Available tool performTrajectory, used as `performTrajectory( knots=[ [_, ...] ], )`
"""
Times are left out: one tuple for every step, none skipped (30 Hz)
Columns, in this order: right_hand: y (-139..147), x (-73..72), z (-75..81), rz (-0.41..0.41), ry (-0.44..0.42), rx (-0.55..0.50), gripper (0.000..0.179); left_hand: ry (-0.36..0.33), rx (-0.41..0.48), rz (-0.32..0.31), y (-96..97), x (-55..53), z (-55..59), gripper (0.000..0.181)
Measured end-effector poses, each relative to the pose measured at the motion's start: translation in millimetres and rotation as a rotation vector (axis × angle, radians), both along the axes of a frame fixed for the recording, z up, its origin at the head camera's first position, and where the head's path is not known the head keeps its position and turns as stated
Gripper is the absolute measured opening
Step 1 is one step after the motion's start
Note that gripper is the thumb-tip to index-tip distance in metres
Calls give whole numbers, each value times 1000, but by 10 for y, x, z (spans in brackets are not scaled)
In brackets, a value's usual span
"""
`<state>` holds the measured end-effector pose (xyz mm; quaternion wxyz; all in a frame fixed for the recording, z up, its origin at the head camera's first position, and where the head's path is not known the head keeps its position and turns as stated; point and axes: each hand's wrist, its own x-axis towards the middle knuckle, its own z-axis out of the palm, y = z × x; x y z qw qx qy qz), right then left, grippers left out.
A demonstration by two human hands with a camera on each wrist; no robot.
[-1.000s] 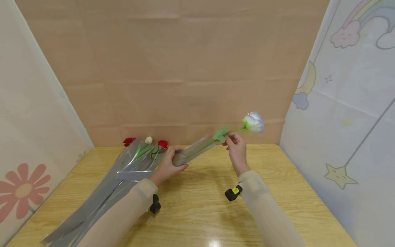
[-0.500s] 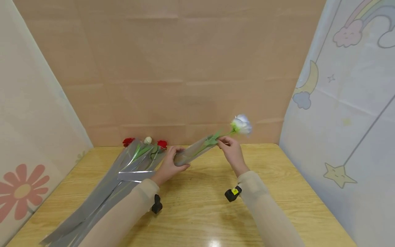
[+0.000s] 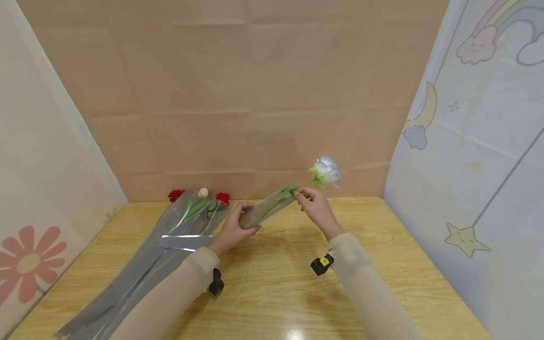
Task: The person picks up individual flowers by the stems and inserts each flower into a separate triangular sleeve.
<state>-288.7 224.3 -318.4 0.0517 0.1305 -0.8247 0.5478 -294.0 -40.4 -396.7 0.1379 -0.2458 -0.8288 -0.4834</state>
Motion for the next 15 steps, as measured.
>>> performTrajectory(
  knots=[
    [-6, 4, 5, 15, -18, -22, 35, 4, 2, 0, 0, 4, 3, 57],
    [-7, 7, 10, 35, -35, -45, 35, 7, 7, 1, -1, 5, 4, 57],
    [-9, 11, 13, 55, -56, -70, 35, 9, 11, 0, -1, 7, 5, 56],
    [-11, 16, 16, 77, -75, -95, 36, 14, 13, 2, -1, 8, 7, 56],
    [-11, 21, 19, 98, -93, -121, 37, 18, 17, 2, -1, 9, 9, 55],
    [-14, 28, 22, 119, -107, -148, 38, 21, 21, 1, -1, 9, 10, 55],
    [-16, 35, 26, 144, -115, -169, 41, 28, 24, 1, -1, 8, 11, 55],
    [-20, 41, 29, 165, -121, -189, 42, 23, 27, 2, 0, 4, 12, 55],
    [-24, 47, 30, 184, -125, -206, 44, 22, 27, 5, 1, 3, 13, 55],
    [-30, 52, 30, 198, -124, -220, 46, 21, 28, 7, 2, 0, 14, 55],
    [-36, 53, 28, 207, -120, -225, 47, 18, 29, 11, 3, -4, 14, 55],
    [-44, 51, 22, 213, -113, -224, 49, 15, 30, 15, 4, -6, 15, 55],
    [-52, 48, 16, 217, -104, -218, 51, 13, 30, 18, 4, -8, 16, 55],
    [-62, 43, 6, 211, -98, -217, 51, 7, 32, 20, 5, -10, 18, 56],
    [-68, 37, -5, 208, -84, -211, 52, 7, 35, 20, 5, -10, 20, 56]
  ],
)
